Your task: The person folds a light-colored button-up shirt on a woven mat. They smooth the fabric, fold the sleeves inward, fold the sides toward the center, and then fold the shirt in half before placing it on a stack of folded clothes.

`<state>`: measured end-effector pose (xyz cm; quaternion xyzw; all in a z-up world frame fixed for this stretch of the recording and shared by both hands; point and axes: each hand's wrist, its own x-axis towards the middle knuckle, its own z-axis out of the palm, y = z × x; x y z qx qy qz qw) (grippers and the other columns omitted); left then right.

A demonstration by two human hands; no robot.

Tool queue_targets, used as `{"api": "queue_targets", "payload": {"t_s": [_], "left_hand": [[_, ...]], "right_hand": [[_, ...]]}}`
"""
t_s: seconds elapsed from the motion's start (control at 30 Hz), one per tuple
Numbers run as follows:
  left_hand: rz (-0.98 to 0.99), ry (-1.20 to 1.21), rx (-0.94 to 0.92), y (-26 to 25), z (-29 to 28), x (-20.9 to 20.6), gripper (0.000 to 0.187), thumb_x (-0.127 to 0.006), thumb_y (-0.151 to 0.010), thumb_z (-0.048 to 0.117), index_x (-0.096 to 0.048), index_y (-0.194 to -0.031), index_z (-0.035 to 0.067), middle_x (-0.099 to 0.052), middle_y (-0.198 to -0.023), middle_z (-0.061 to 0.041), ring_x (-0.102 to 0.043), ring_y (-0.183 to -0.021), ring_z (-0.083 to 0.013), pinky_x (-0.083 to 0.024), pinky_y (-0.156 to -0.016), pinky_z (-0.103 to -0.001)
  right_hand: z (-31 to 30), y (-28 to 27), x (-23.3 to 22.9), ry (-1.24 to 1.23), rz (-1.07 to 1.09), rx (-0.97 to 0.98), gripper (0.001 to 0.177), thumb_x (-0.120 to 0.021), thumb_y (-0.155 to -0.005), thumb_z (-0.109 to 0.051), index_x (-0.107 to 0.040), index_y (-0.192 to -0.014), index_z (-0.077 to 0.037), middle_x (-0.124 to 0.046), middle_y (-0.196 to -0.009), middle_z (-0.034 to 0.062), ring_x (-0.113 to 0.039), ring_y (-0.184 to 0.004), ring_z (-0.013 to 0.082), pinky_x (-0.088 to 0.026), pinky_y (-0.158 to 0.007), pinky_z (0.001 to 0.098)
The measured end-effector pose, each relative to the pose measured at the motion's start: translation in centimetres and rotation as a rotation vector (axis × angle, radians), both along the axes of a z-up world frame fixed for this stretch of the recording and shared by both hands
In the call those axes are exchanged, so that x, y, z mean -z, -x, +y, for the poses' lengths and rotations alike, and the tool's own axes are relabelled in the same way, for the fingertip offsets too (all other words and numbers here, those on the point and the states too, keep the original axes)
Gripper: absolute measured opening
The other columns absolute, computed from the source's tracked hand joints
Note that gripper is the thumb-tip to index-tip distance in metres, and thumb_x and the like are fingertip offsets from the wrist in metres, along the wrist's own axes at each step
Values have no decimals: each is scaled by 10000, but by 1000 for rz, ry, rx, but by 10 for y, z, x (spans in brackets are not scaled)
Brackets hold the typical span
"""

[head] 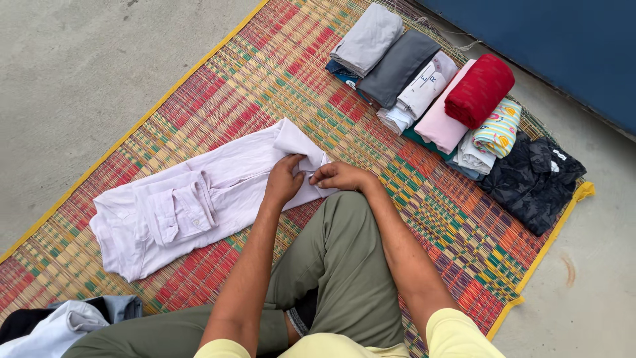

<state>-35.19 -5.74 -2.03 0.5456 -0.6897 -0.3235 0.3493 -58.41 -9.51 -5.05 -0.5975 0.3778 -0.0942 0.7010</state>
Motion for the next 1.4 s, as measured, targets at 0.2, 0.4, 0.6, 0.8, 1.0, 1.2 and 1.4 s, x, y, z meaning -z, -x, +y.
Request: {"api": "queue_targets", "payload": {"t_s": [0.2,0.4,0.6,0.8,1.0,1.2,1.4], "left_hand": [[-302,-74,-99,28,5,-21,508,-860,-707,155,-714,-1193,132,-682,-1128,-119,-618,-1072,-353,-505,-917,-458],[-414,163,-227,56,2,-13,280,-811,-738,138,-716,-1002,145,-664,-1105,-80,-613,-1072,-321,-483,-900,-456],[-248,190,-215,66,20,-18,296,-779,-778,127,-712,-1066,139,-656,-1091,-76,-619,-1103,-302,-472,-938,-463],[-183,240,-128,59,5,-25,509,-748,-813,100,-663,-1313,142,-648,-1211,-117,-603,-1141,-347,-470,-969,-458],[-342,-9,-22,44,-30,-28,464,-764,-860,234,-679,-1316,232,-642,-1275,-65,-571,-1241,-301,-456,-1019,-488],[-446,107,111,61,-56,-5,596,-774,-829,371,-623,-1382,208,-425,-1578,-117,-285,-1508,-347,-141,-1211,-631],[-397,72,149,77,-59,30,588,-659,-983,418,-543,-1504,171,-348,-1648,-127,-256,-1537,-329,-93,-1221,-650]], "right_hand": [[-8,20,37,-59,18,595,306,-652,-925,-100,-581,-1207,-2,-695,-994,83,-697,-840,164,-583,-753,342],[-2,16,41,-172,4,577,407,-733,-878,-158,-592,-1252,-83,-682,-1002,11,-657,-792,99,-560,-680,284],[-15,12,8,69,221,640,353,-808,-820,-249,-698,-1096,-60,-730,-916,32,-696,-757,145,-573,-690,341],[-15,1,-13,471,499,727,338,-798,-709,-176,-735,-1025,-74,-707,-842,71,-689,-754,193,-548,-708,338],[-15,-5,-1,331,-130,853,321,-764,-780,5,-658,-1082,-25,-714,-951,15,-673,-857,96,-555,-752,258],[-12,21,28,99,-39,1273,246,-775,-884,-80,-664,-1078,20,-721,-899,56,-666,-742,112,-546,-666,250],[-11,27,36,97,57,1206,260,-783,-878,-60,-656,-1090,19,-739,-923,70,-687,-763,114,-561,-687,254]]}}
